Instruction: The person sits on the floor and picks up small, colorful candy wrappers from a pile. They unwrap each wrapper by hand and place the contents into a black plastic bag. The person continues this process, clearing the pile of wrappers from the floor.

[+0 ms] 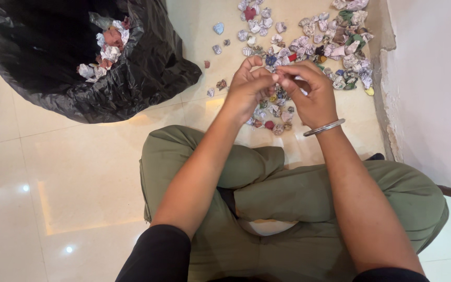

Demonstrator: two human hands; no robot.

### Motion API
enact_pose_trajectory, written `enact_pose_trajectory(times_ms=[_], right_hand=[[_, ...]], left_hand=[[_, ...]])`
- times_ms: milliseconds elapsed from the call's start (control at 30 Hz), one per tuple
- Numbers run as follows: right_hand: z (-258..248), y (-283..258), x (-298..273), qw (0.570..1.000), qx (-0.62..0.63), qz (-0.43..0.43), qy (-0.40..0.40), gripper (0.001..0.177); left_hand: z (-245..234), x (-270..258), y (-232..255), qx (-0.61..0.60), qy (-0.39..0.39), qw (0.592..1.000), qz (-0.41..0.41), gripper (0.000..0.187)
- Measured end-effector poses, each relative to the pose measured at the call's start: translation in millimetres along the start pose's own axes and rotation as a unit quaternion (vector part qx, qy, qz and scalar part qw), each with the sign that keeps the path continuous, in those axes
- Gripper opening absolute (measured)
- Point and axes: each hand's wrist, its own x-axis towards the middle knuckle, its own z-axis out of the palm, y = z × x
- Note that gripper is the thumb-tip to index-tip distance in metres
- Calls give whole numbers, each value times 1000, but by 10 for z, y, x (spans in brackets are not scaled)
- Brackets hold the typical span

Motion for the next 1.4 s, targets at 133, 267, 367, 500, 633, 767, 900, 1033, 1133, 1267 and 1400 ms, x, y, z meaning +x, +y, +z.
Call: enact_pose_trajectory(times_ms=[133, 267, 367, 500, 633, 767, 900, 1033, 1133, 1267, 1400], right_hand=[[3, -72, -20, 998, 13, -57, -22, 38], [73, -103, -46, 996, 82, -25, -3, 32], [122, -134, -104, 998, -13, -52, 28, 20], [161, -166, -92, 991, -98, -43, 74, 11], [143, -27, -96, 991, -35, -42, 119, 9], [-81, 187, -27, 985, 5, -25, 170, 8], [-206, 421, -85, 984, -17, 42, 172, 18], [-31, 520, -188, 989, -72, 79, 101, 21], [188, 354, -113, 990, -102, 100, 20, 20], [737, -91, 192, 985, -161, 56, -20, 19], [1331, -566, 765, 996, -58, -37, -61, 31]], left_hand=[[-31, 1, 77, -60, -40, 994, -81, 41], [-73, -3, -12, -86, -63, 986, -125, 40], [-100, -27, -121, -106, -60, 985, -125, 40], [-12, -54, -164, -129, -39, 980, -144, 50], [70, -101, -142, -20, -45, 989, -139, 65], [107, -108, 25, 172, -69, 978, -94, 67], [53, -210, 245, 491, 1, 871, -5, 58], [-36, -276, 464, 667, 81, 736, -77, 56], [-82, -314, 577, 712, 134, 683, -95, 56], [-165, -272, 595, 713, 135, 674, -138, 57], [-299, -159, 471, 691, 99, 693, -179, 52]])
